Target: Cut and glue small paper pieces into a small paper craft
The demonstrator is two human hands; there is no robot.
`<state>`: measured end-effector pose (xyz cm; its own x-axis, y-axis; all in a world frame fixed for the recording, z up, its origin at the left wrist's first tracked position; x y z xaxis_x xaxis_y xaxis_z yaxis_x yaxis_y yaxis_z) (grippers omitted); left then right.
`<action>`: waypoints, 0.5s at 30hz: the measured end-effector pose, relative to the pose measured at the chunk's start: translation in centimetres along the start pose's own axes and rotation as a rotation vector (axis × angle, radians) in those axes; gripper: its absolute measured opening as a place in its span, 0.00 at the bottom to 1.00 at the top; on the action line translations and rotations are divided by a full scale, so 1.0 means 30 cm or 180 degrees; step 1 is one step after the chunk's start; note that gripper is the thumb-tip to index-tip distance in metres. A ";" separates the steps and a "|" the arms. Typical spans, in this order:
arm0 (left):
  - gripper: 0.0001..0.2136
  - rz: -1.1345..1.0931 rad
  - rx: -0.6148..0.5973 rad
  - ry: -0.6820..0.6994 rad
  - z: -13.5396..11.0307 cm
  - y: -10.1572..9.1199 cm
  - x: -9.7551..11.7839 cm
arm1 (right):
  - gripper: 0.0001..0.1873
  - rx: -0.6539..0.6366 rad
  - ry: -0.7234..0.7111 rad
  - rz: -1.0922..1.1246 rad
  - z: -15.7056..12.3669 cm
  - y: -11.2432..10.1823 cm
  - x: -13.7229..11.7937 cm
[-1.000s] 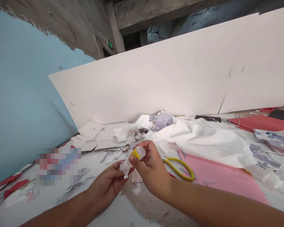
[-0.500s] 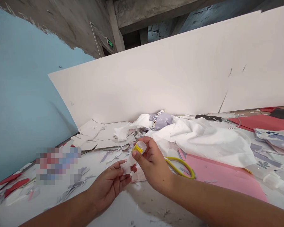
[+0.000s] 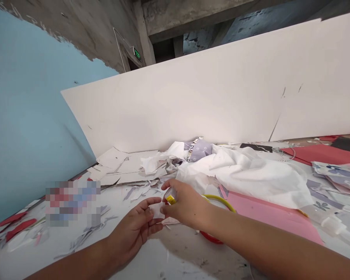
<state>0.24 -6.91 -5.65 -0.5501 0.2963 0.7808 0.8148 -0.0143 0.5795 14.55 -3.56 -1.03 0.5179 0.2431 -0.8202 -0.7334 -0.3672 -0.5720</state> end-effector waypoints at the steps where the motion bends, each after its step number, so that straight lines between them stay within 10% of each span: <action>1: 0.13 0.0032 -0.0024 -0.0009 -0.002 0.001 -0.003 | 0.18 0.0029 -0.0012 -0.0036 0.004 0.006 0.009; 9: 0.15 0.0569 -0.0231 0.0253 -0.008 -0.001 0.010 | 0.15 0.0093 0.0012 -0.0056 0.028 -0.007 0.023; 15: 0.07 0.3089 -0.0540 0.1190 -0.013 -0.005 0.054 | 0.19 -0.0426 0.0463 -0.0797 0.027 -0.108 0.011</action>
<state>-0.83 -6.81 -4.38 0.2796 -0.2268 0.9329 0.9155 -0.2297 -0.3303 16.72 -1.57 0.55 0.7396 0.2134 -0.6383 -0.5159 -0.4294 -0.7413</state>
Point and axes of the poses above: each hand's wrist, its own z-axis towards the middle knuckle, its own y-axis out of the palm, x = y × z, the point moved 4 cm from there along z, towards the middle knuckle, and after that the axes turned 13 degrees about -z, right-handed, at the moved point
